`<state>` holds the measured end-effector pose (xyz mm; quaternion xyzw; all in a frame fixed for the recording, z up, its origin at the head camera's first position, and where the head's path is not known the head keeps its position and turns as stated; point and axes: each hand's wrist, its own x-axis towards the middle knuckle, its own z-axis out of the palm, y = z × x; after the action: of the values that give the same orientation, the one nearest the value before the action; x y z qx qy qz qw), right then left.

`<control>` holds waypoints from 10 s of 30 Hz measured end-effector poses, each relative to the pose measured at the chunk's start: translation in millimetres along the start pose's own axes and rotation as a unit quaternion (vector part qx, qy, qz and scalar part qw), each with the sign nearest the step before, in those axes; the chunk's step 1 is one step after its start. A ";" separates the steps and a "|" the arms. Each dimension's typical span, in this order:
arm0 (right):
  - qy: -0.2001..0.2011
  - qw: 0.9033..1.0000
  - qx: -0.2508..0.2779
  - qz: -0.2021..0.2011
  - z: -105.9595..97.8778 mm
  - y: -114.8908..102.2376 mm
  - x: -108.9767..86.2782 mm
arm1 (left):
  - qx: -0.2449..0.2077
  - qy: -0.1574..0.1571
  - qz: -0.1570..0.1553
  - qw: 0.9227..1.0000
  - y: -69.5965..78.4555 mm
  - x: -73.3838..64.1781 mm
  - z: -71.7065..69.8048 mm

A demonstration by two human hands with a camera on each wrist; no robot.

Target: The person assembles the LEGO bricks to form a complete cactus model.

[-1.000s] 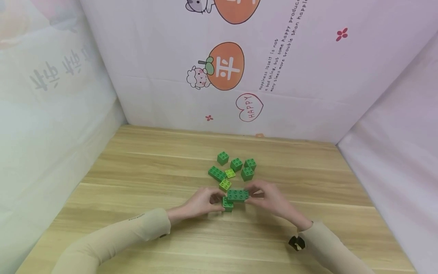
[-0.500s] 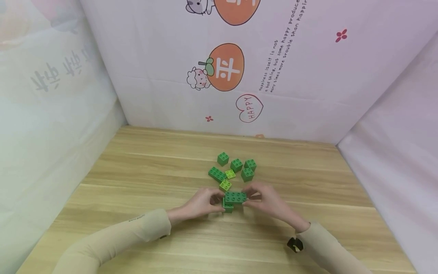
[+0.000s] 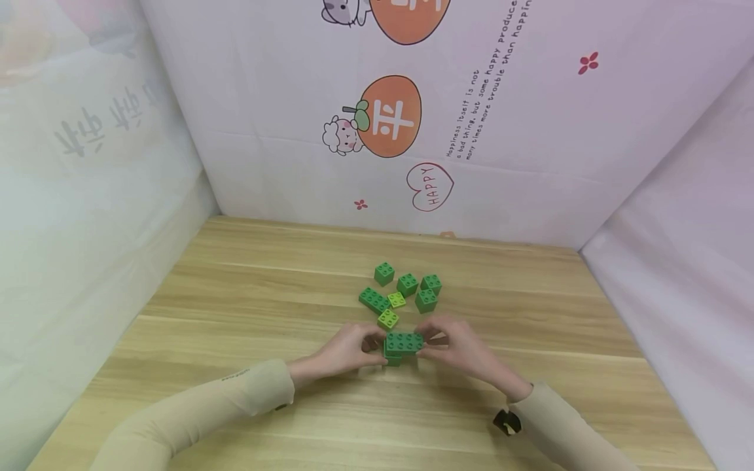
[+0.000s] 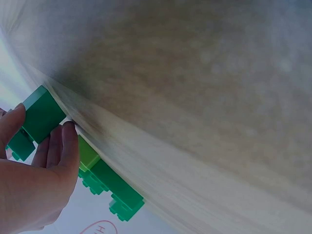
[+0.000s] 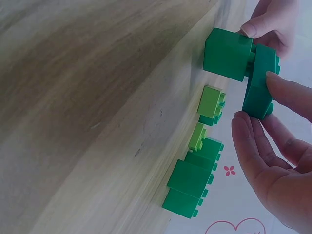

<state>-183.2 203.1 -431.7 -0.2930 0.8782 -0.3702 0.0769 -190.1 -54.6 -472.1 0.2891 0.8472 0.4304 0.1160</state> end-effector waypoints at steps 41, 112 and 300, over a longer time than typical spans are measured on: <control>0.003 0.999 -0.037 -0.028 5.7 -1.7 2.0 | -0.014 0.000 0.010 1.000 -1.8 1.8 0.6; 0.011 0.996 -0.053 -0.070 12.5 -5.0 4.8 | 0.008 -0.007 -0.013 1.000 2.5 3.3 -1.4; 0.041 0.992 -0.065 0.100 28.8 8.8 62.2 | 0.035 -0.014 -0.017 0.999 4.0 -7.4 -9.5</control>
<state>-227.9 154.9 -453.3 -0.1928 0.9277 -0.3145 0.0579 -186.8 -63.4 -463.6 0.2839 0.8648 0.3947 0.1250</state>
